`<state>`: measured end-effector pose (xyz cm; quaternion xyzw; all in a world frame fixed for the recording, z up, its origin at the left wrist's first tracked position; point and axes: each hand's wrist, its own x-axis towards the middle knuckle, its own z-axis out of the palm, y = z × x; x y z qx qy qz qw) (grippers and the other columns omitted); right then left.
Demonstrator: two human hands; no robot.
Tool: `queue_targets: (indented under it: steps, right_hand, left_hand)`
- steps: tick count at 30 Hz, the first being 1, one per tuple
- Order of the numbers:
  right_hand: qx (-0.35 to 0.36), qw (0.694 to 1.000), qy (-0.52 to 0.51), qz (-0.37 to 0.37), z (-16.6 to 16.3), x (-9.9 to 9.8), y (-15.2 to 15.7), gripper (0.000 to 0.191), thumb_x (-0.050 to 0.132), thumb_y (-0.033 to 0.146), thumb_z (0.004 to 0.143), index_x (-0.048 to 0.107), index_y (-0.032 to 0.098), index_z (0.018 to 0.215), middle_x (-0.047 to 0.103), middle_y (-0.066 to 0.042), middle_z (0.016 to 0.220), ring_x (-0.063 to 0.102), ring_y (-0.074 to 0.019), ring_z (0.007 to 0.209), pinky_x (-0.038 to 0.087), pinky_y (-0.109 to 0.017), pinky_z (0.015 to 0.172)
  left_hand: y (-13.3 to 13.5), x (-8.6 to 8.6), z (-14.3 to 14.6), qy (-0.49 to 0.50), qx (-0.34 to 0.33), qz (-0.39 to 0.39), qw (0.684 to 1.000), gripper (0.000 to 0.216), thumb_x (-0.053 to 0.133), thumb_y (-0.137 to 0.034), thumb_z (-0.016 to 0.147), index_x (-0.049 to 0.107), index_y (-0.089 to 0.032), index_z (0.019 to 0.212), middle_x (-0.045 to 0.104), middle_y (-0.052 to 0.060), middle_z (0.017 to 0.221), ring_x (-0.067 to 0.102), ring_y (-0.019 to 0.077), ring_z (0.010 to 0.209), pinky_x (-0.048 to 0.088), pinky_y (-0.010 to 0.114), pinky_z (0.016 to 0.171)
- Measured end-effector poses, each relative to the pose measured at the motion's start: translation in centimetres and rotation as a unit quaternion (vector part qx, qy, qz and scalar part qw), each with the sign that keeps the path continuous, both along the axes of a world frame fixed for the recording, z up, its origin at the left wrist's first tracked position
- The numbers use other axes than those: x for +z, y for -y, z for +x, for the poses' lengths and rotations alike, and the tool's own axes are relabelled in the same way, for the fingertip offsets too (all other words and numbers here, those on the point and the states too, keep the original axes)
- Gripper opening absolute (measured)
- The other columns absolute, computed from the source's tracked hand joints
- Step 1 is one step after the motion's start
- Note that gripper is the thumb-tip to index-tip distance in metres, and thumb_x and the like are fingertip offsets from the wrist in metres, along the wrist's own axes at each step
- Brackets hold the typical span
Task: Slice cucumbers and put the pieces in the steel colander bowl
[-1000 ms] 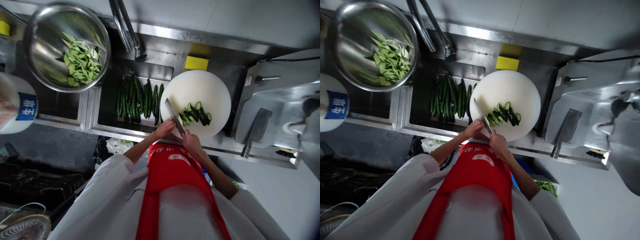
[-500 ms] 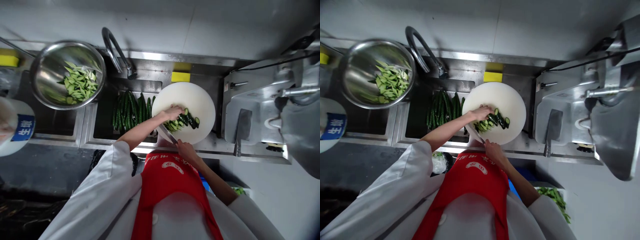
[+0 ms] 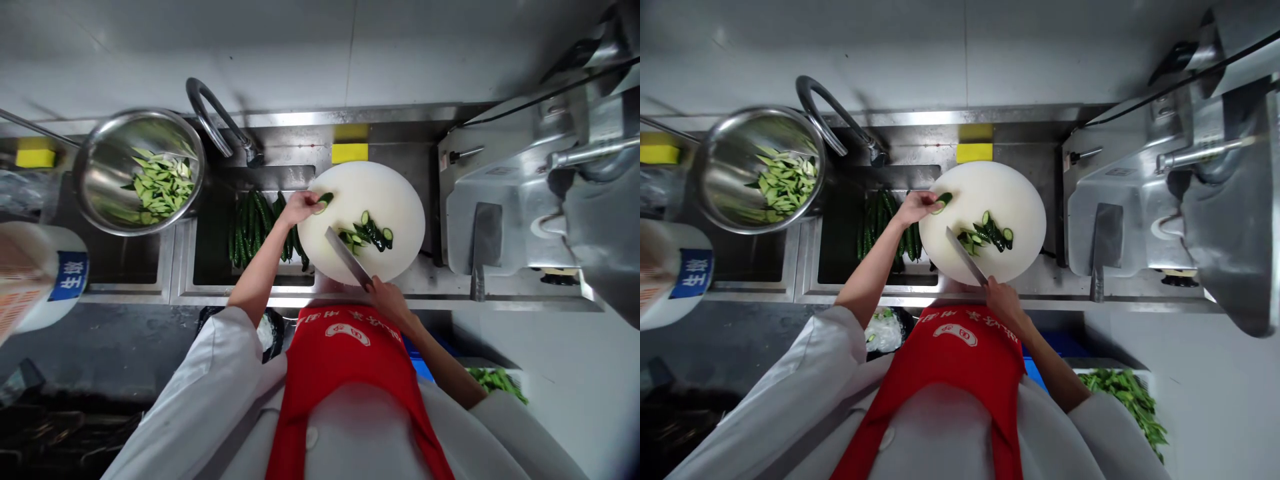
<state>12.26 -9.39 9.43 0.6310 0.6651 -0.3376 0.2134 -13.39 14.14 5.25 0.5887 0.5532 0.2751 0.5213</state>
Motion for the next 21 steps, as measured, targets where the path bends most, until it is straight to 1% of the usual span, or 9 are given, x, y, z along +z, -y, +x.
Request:
queue_targets:
  steps: [2, 4, 7, 9, 11, 14, 17, 19, 21]
  right_hand:
    - [-0.025, 1.0, 0.012, 0.004, 0.3, 0.1, 0.1, 0.027, 0.027, 0.033, 0.103, 0.047, 0.016, 0.111, 0.069, -0.012, 0.094, 0.068, -0.0235, 0.09, 0.039, -0.029, 0.073]
    - [-0.038, 0.999, 0.019, 0.008, 0.1, 0.1, 0.2, 0.029, 0.026, 0.033, 0.103, 0.048, 0.016, 0.112, 0.069, -0.013, 0.093, 0.068, -0.0234, 0.09, 0.039, -0.029, 0.073]
    - [-0.031, 0.999, 0.009, 0.011, -0.9, 0.1, 0.1, 0.03, 0.024, 0.033, 0.103, 0.047, 0.016, 0.112, 0.069, -0.012, 0.091, 0.068, -0.0243, 0.088, 0.039, -0.03, 0.073]
    - [-0.017, 1.0, -0.002, 0.015, -1.4, 0.1, 0.0, 0.029, 0.024, 0.032, 0.103, 0.047, 0.016, 0.111, 0.069, -0.012, 0.091, 0.069, -0.0251, 0.087, 0.04, -0.03, 0.073]
    - [-0.002, 1.0, 0.0, 0.021, -1.6, 0.0, -0.1, 0.028, 0.024, 0.031, 0.102, 0.047, 0.016, 0.111, 0.07, -0.012, 0.091, 0.069, -0.0254, 0.087, 0.04, -0.03, 0.073]
    - [0.019, 0.999, 0.016, 0.022, -1.7, 0.1, -0.5, 0.029, 0.023, 0.03, 0.103, 0.046, 0.016, 0.112, 0.07, -0.012, 0.092, 0.069, -0.0246, 0.087, 0.041, -0.03, 0.073]
    - [0.035, 0.999, 0.034, 0.015, -1.8, 0.4, -0.8, 0.03, 0.022, 0.028, 0.103, 0.046, 0.015, 0.114, 0.07, -0.013, 0.093, 0.069, -0.0237, 0.088, 0.042, -0.029, 0.074]
    - [0.041, 0.998, 0.042, 0.012, -1.9, 0.8, -0.9, 0.029, 0.023, 0.026, 0.102, 0.045, 0.014, 0.116, 0.069, -0.014, 0.094, 0.069, -0.0233, 0.09, 0.042, -0.029, 0.074]
    - [0.05, 0.998, 0.043, 0.012, -1.9, 1.4, -0.8, 0.029, 0.024, 0.025, 0.102, 0.045, 0.014, 0.117, 0.069, -0.014, 0.094, 0.069, -0.0231, 0.09, 0.042, -0.028, 0.074]
  left_hand:
    - [2.4, -0.2, -1.0, 0.019, 0.052, -0.042, 0.998, 0.037, 0.08, -0.043, 0.066, 0.065, -0.011, 0.079, 0.06, -0.002, 0.062, 0.048, 0.0056, 0.051, 0.04, 0.018, 0.05]
    - [6.1, -1.0, -0.5, 0.015, 0.083, -0.099, 0.991, 0.04, 0.08, -0.046, 0.067, 0.065, -0.01, 0.077, 0.061, 0.0, 0.06, 0.048, 0.0055, 0.047, 0.04, 0.018, 0.046]
    - [12.2, -2.3, 2.4, 0.029, 0.107, -0.217, 0.97, 0.044, 0.074, -0.052, 0.075, 0.065, -0.009, 0.077, 0.064, 0.004, 0.06, 0.056, 0.0096, 0.047, 0.045, 0.021, 0.046]
    - [15.4, -3.0, 4.3, 0.028, 0.109, -0.254, 0.961, 0.044, 0.065, -0.052, 0.084, 0.064, -0.009, 0.075, 0.066, 0.007, 0.063, 0.06, 0.0124, 0.052, 0.049, 0.023, 0.049]
    - [17.2, -3.2, 5.3, -0.036, 0.109, -0.202, 0.973, 0.042, 0.06, -0.05, 0.088, 0.064, -0.011, 0.074, 0.066, 0.007, 0.065, 0.062, 0.0141, 0.056, 0.051, 0.026, 0.055]
    - [17.7, -3.4, 4.9, -0.141, 0.093, 0.01, 0.986, 0.032, 0.056, -0.043, 0.092, 0.067, -0.013, 0.085, 0.067, 0.008, 0.079, 0.064, 0.0163, 0.071, 0.053, 0.03, 0.07]
    - [17.1, -3.9, 4.1, -0.121, -0.009, 0.196, 0.973, 0.028, 0.045, -0.033, 0.098, 0.066, -0.015, 0.098, 0.063, 0.01, 0.1, 0.061, 0.0183, 0.094, 0.052, 0.033, 0.086]
    - [16.7, -4.4, 4.0, -0.103, -0.076, 0.255, 0.958, 0.029, 0.039, -0.029, 0.099, 0.065, -0.017, 0.1, 0.061, 0.01, 0.101, 0.057, 0.019, 0.1, 0.051, 0.035, 0.09]
    - [16.5, -5.0, 4.2, -0.103, -0.102, 0.277, 0.95, 0.029, 0.037, -0.028, 0.1, 0.064, -0.017, 0.102, 0.059, 0.009, 0.099, 0.056, 0.0194, 0.099, 0.051, 0.035, 0.09]
